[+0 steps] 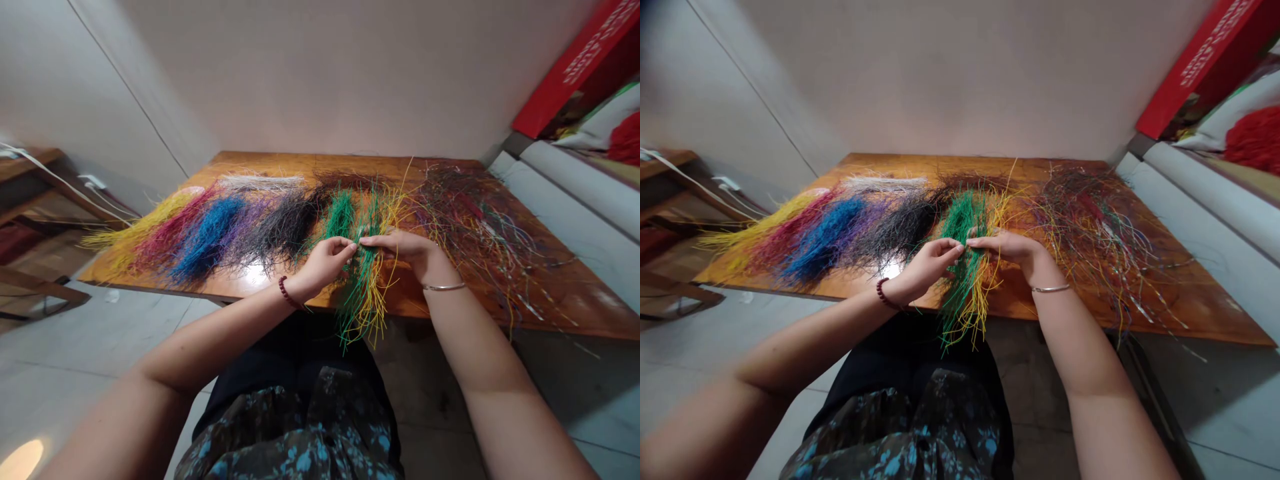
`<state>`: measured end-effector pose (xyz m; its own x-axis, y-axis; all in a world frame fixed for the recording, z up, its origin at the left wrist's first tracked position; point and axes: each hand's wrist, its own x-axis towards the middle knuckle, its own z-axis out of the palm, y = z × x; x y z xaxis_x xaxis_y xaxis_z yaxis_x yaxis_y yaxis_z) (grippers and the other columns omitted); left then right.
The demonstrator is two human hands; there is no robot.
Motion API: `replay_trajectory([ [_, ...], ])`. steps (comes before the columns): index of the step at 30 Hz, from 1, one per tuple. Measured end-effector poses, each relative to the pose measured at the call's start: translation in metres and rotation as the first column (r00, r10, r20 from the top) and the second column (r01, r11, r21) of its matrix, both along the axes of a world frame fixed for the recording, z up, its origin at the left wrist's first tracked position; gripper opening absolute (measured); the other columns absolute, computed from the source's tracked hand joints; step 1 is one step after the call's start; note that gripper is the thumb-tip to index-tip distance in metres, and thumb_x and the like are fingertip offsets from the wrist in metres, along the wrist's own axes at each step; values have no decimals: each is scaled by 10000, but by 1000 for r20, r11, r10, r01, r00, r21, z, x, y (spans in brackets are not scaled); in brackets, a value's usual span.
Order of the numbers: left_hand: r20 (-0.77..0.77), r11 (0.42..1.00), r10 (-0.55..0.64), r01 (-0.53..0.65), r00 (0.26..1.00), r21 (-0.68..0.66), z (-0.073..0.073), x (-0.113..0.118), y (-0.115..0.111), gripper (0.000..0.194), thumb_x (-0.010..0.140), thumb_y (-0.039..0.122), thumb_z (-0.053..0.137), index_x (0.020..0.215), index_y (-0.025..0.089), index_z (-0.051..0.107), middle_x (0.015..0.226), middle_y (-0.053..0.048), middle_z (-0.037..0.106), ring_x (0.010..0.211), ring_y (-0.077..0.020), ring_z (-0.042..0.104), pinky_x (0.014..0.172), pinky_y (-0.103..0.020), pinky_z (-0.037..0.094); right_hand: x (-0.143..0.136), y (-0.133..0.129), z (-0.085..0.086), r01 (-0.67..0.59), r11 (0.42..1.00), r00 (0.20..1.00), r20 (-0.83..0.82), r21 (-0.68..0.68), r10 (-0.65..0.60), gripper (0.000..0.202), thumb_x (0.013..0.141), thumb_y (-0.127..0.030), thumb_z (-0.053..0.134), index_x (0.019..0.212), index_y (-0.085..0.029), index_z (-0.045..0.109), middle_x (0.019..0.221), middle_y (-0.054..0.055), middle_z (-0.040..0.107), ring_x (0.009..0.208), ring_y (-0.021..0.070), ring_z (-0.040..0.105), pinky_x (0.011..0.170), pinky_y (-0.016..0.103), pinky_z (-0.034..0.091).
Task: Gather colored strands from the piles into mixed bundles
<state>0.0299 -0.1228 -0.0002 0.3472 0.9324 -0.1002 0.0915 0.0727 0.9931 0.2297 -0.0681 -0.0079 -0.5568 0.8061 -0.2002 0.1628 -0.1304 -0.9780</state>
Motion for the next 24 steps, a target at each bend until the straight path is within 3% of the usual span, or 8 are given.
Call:
replay_trajectory([
  [11,-13,1000,23,-23,1000,22,-2,3,-2,257,860,386,624,859,130,604,765,-4,531,647,-89,486,528,-192,471,-1,-1,0,-9,998,1000,7,64,8,353,750,-462,744,703,-162,564,559,-57,398,496,59,325,434,227,209],
  [19,-21,999,-4,5,1000,38,-6,5,1,281,863,408,630,858,128,603,720,13,489,589,-73,445,481,-169,412,0,0,-1,13,999,999,48,32,-14,348,722,-424,748,636,-155,544,538,-54,392,482,55,306,427,228,196],
  [24,7,999,32,-31,999,-27,-4,3,0,265,859,399,628,849,141,567,760,8,491,627,-79,446,500,-168,425,3,4,-6,26,1000,999,-28,4,-25,269,744,-382,749,832,-159,627,617,-49,448,495,56,290,423,231,165],
])
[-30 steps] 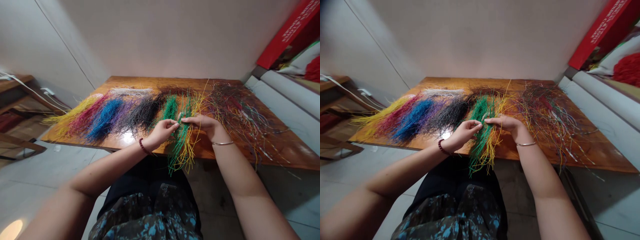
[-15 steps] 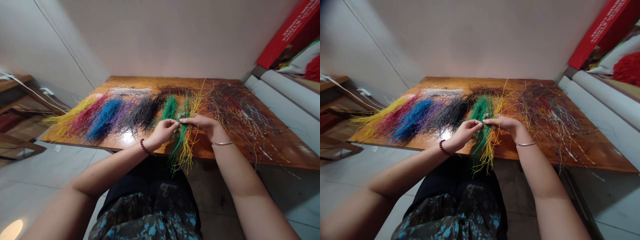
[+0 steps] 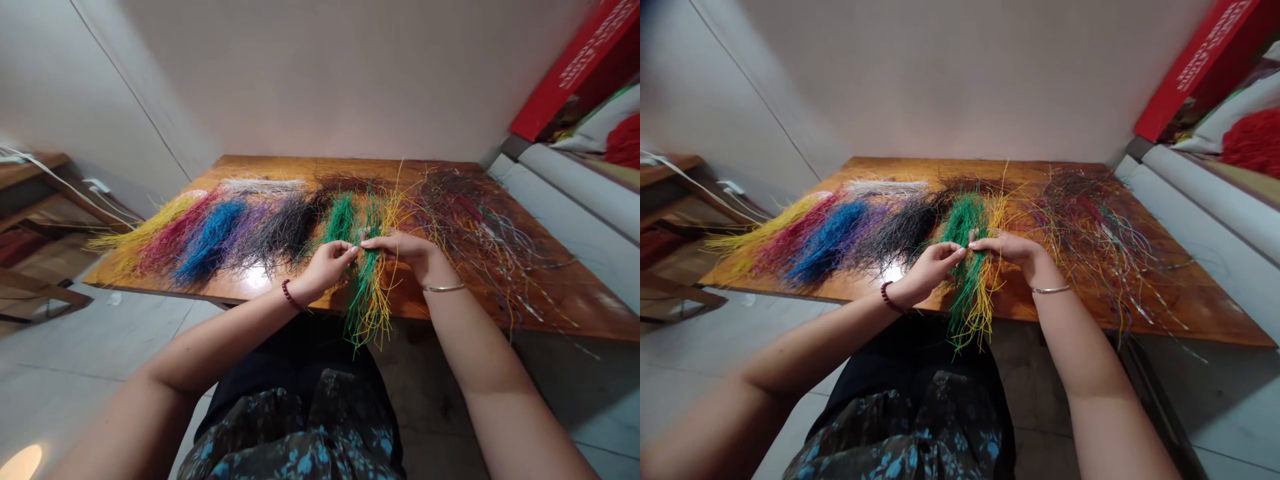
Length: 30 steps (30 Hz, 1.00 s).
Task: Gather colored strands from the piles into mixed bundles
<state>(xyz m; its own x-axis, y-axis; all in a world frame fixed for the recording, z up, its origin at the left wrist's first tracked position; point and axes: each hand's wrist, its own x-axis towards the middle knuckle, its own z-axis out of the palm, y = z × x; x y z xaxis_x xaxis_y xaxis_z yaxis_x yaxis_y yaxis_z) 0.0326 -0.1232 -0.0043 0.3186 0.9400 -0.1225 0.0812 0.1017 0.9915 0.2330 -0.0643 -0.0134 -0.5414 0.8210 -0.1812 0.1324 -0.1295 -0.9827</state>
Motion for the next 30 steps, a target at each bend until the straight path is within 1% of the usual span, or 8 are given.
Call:
replay_trajectory([
  [2,11,1000,8,-8,1000,-10,1,-2,-1,268,846,403,637,840,147,559,760,13,478,636,-80,446,510,-170,431,0,0,0,-12,1000,1000,-11,5,12,268,750,-376,749,865,-166,629,616,-54,437,494,58,281,425,234,158],
  [8,5,999,38,-38,999,11,8,-14,-6,306,821,449,650,841,154,571,780,9,494,677,-91,474,540,-176,446,-1,-2,5,-4,996,1000,-18,88,5,280,753,-404,745,812,-172,599,650,-44,451,533,66,321,459,231,196],
  [11,16,997,69,-69,998,24,9,-21,-8,322,823,463,649,862,147,598,845,-21,561,725,-99,497,562,-176,459,0,-2,6,0,995,999,-34,103,4,285,748,-416,751,784,-181,595,665,-26,460,580,87,366,479,231,245],
  [14,78,997,78,-80,994,17,9,-27,-9,339,820,464,668,877,135,606,935,-57,617,761,-98,508,576,-168,459,1,-1,5,-5,995,998,-56,100,10,301,732,-427,771,761,-191,587,671,-14,463,631,111,407,517,233,312],
  [18,141,993,112,-115,984,17,13,-35,-10,347,804,461,701,866,132,607,940,-61,634,747,-87,508,568,-156,440,1,-1,4,23,994,993,-115,108,-11,304,704,-412,790,745,-189,587,731,1,499,727,132,470,631,242,400],
  [24,168,977,200,-210,965,42,31,-58,-23,397,753,517,745,830,149,616,927,-39,656,641,-55,488,551,-160,424,1,-2,4,89,992,984,-162,92,-73,252,693,-348,780,777,-187,605,806,6,531,819,139,497,778,263,425],
  [27,188,956,273,-288,943,59,45,-71,-34,383,732,505,771,834,163,630,904,-29,656,614,-57,485,530,-163,426,3,-3,5,77,994,984,-168,80,-62,246,691,-336,771,781,-185,599,805,4,513,815,136,481,783,261,414],
  [30,257,935,323,-349,911,64,61,-85,-43,323,731,452,790,820,179,643,859,-21,642,587,-59,472,492,-162,416,3,-6,8,40,996,987,-157,74,-28,242,701,-327,755,759,-182,570,776,-5,469,771,125,451,743,248,399],
])
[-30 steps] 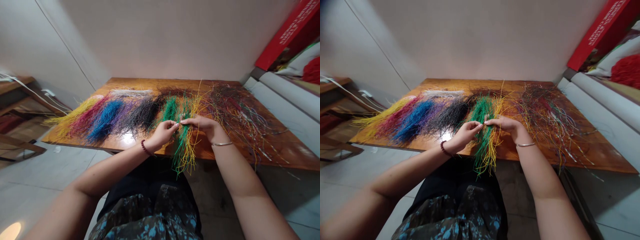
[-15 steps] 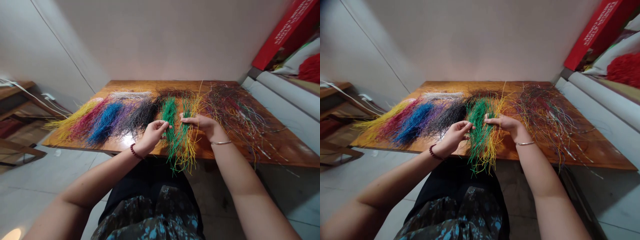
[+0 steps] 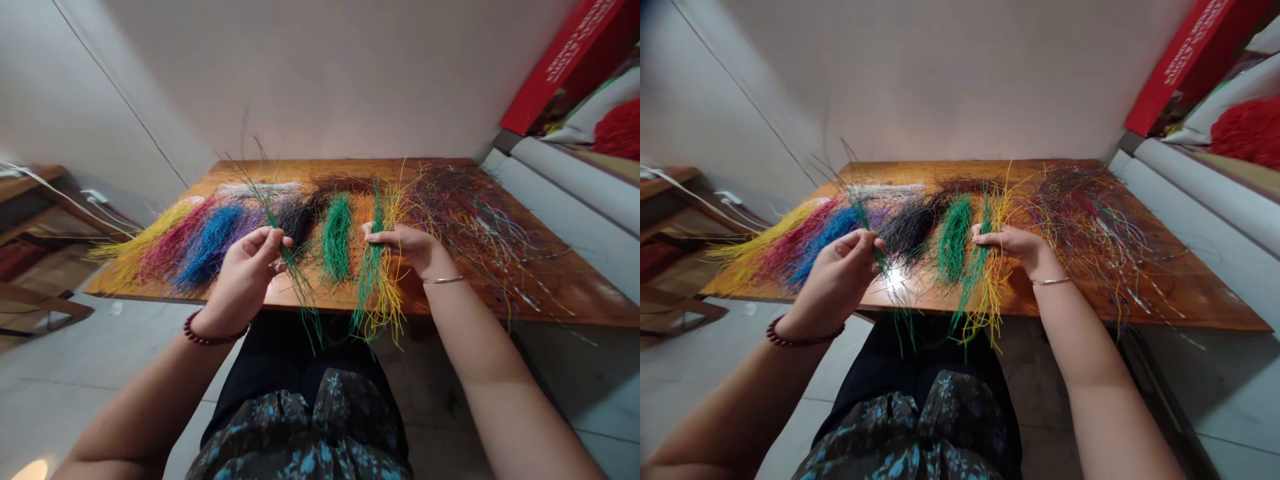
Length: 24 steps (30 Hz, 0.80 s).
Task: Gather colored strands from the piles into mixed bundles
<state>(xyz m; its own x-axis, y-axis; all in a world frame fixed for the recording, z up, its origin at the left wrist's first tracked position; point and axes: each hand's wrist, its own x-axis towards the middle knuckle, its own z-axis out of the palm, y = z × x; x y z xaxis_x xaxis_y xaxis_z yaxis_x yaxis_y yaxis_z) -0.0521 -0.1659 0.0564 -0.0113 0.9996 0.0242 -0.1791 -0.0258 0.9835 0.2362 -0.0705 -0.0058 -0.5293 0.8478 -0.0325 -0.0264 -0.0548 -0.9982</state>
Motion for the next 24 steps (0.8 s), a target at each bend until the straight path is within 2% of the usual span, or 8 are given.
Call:
replay_trajectory([
  [3,81,998,42,-46,996,40,17,-11,-6,212,773,375,772,809,197,663,840,-20,628,606,-66,487,484,-157,417,-2,-6,5,-27,999,1000,15,-26,27,235,711,-309,741,752,-187,544,755,-13,438,731,116,425,697,235,383],
  [7,153,993,85,-97,985,74,47,-22,-18,118,840,315,717,793,219,667,810,-6,620,627,-73,490,456,-156,381,-4,-10,9,4,1000,1000,16,-29,-4,214,719,-296,729,759,-195,545,772,-4,456,758,130,443,703,240,382],
  [10,190,985,131,-149,973,82,70,-24,-33,114,883,318,672,803,237,658,735,17,608,639,-85,489,426,-151,316,-3,-10,10,-23,1000,1000,8,-7,23,239,723,-297,726,722,-184,516,745,-12,406,714,116,402,674,239,358],
  [13,232,979,166,-187,959,76,81,-21,-39,197,944,293,587,770,215,637,674,28,573,608,-65,463,418,-130,275,0,-9,9,-59,998,998,10,8,59,232,758,-290,702,744,-180,498,751,-17,378,696,105,376,654,235,339],
  [15,206,982,135,-159,969,102,76,-16,-29,197,938,273,594,767,187,639,706,21,574,584,-47,449,432,-124,296,3,-8,8,-112,993,994,11,37,112,223,787,-296,679,762,-179,492,750,-18,368,683,101,362,636,232,332],
  [17,101,988,65,-78,993,133,62,-10,-6,169,886,305,667,790,166,656,725,8,564,553,-38,428,443,-135,318,6,-7,6,-192,978,981,14,76,192,227,809,-303,663,765,-176,479,734,-21,350,656,98,336,599,229,317],
  [20,-107,995,-84,89,991,42,27,1,46,259,819,395,731,836,143,676,640,18,480,496,-37,371,417,-148,273,9,-3,4,-298,946,954,13,125,298,239,837,-306,649,779,-175,458,710,-25,336,626,93,310,551,226,297],
  [24,-255,962,-268,242,929,-129,-19,21,117,234,871,354,680,855,121,682,549,47,381,446,-35,323,415,-159,251,11,2,2,-338,926,940,7,167,342,266,851,-325,646,774,-176,440,685,-33,317,595,85,280,512,222,270],
])
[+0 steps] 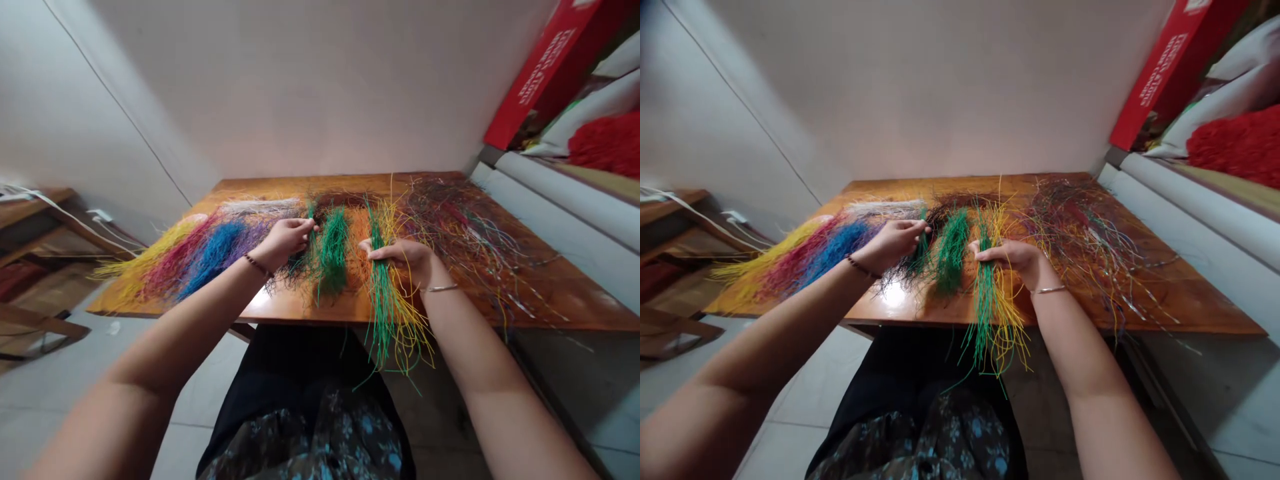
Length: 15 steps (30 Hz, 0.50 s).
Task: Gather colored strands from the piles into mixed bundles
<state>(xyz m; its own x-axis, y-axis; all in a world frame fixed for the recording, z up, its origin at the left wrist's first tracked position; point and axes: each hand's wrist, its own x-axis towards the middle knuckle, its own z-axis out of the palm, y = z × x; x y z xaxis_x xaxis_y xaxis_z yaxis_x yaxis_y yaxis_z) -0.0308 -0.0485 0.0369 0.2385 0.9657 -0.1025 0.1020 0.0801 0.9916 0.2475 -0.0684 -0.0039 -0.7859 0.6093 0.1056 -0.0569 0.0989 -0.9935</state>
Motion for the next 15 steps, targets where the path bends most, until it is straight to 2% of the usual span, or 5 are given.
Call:
replay_trajectory([
  [3,-85,992,-92,84,992,-92,-23,16,37,212,882,301,669,783,113,678,497,55,348,404,-35,268,400,-187,189,3,4,-4,3,1000,1000,25,-9,-3,270,859,-359,632,789,-180,444,667,-41,305,561,81,251,472,225,228],
  [6,-176,986,-116,91,978,-141,-34,27,54,217,853,266,704,712,105,671,449,54,349,379,-38,258,398,-206,156,4,6,-7,37,999,999,37,0,-37,305,829,-395,660,776,-177,454,689,-33,324,576,81,266,478,224,235],
  [9,-223,992,-49,22,974,-121,-36,31,59,180,819,230,738,719,89,686,460,29,450,397,-41,336,413,-198,228,4,6,-7,44,999,999,12,-9,-44,305,827,-397,665,769,-178,460,689,-32,319,586,85,269,493,221,252],
  [12,-222,995,22,-42,975,-89,-34,27,59,135,821,209,735,860,81,716,619,-30,618,509,-60,504,485,-185,355,3,7,-7,41,999,999,8,-20,-41,291,848,-381,655,762,-184,458,666,-36,304,573,89,256,487,223,246],
  [15,-245,996,91,-89,965,18,-28,24,48,227,834,244,723,1003,93,719,765,-68,687,580,-74,561,549,-199,421,2,8,-8,43,998,999,-10,-43,-44,293,839,-381,671,766,-183,468,691,-28,333,589,89,291,495,218,270],
])
